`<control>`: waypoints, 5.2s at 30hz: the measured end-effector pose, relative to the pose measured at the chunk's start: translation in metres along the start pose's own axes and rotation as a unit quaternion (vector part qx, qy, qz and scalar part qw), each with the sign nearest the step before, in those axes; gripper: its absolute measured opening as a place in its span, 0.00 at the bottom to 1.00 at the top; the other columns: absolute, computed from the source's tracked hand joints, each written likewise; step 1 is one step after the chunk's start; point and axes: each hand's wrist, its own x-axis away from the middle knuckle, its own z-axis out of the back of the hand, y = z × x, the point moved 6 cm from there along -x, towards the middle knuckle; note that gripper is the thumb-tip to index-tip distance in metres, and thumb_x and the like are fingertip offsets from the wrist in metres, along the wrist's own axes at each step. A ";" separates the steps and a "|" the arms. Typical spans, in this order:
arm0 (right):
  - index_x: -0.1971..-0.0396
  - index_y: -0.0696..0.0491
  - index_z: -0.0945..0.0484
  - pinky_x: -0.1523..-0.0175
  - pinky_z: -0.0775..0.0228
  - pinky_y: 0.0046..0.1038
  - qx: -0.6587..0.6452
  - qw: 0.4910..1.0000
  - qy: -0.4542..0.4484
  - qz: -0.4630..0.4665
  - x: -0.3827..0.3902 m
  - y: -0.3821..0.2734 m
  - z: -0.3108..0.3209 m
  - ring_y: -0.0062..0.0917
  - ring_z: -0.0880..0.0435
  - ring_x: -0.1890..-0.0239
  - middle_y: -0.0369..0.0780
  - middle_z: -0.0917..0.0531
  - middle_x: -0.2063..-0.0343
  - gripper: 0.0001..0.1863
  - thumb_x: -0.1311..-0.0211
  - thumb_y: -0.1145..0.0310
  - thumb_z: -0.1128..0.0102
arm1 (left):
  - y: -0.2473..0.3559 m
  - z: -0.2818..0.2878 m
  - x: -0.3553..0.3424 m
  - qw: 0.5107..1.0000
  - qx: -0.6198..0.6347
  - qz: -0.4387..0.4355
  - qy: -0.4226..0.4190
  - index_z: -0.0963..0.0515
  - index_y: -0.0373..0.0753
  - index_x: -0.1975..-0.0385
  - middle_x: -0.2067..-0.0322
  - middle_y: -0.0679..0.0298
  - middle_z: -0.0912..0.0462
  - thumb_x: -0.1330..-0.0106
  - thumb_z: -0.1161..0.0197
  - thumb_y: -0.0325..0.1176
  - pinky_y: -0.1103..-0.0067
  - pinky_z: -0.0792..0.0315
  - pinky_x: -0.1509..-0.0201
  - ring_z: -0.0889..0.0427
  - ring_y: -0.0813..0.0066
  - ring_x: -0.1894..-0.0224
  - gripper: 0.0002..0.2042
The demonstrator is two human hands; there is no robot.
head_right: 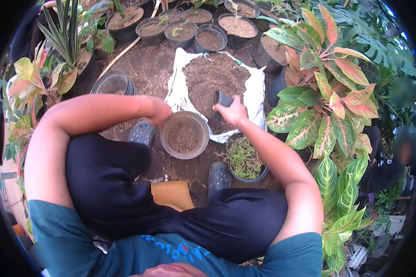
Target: The person transfers soil from a white bag into a small black pot using their hands and the pot itself as a scoop.
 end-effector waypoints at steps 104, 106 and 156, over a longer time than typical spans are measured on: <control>0.53 0.55 0.12 0.54 0.25 0.24 -0.209 0.938 -0.203 0.190 0.017 -0.065 0.013 0.17 0.15 0.60 0.36 0.09 0.59 0.12 0.33 0.70 0.36 | 0.039 0.037 0.054 0.982 0.018 -0.052 0.180 0.42 0.37 0.26 0.42 0.45 0.23 0.33 0.35 0.37 0.60 0.26 0.36 0.20 0.48 0.41 0.37; 0.50 0.56 0.14 0.56 0.26 0.22 -0.265 0.909 -0.264 0.181 0.034 -0.081 0.002 0.16 0.16 0.60 0.36 0.10 0.56 0.13 0.32 0.72 0.37 | 0.028 0.035 0.051 0.949 0.207 -0.023 0.237 0.43 0.36 0.26 0.40 0.43 0.23 0.32 0.34 0.37 0.58 0.28 0.34 0.20 0.44 0.39 0.37; 0.32 0.61 0.35 0.30 0.29 0.40 0.130 0.991 0.023 -0.029 -0.006 -0.007 -0.008 0.47 0.22 0.35 0.55 0.22 0.37 0.55 0.48 0.33 0.32 | 0.006 0.015 0.020 0.996 -0.069 0.000 0.061 0.17 0.33 0.53 0.48 0.49 0.18 0.39 0.36 0.29 0.62 0.23 0.39 0.16 0.53 0.44 0.15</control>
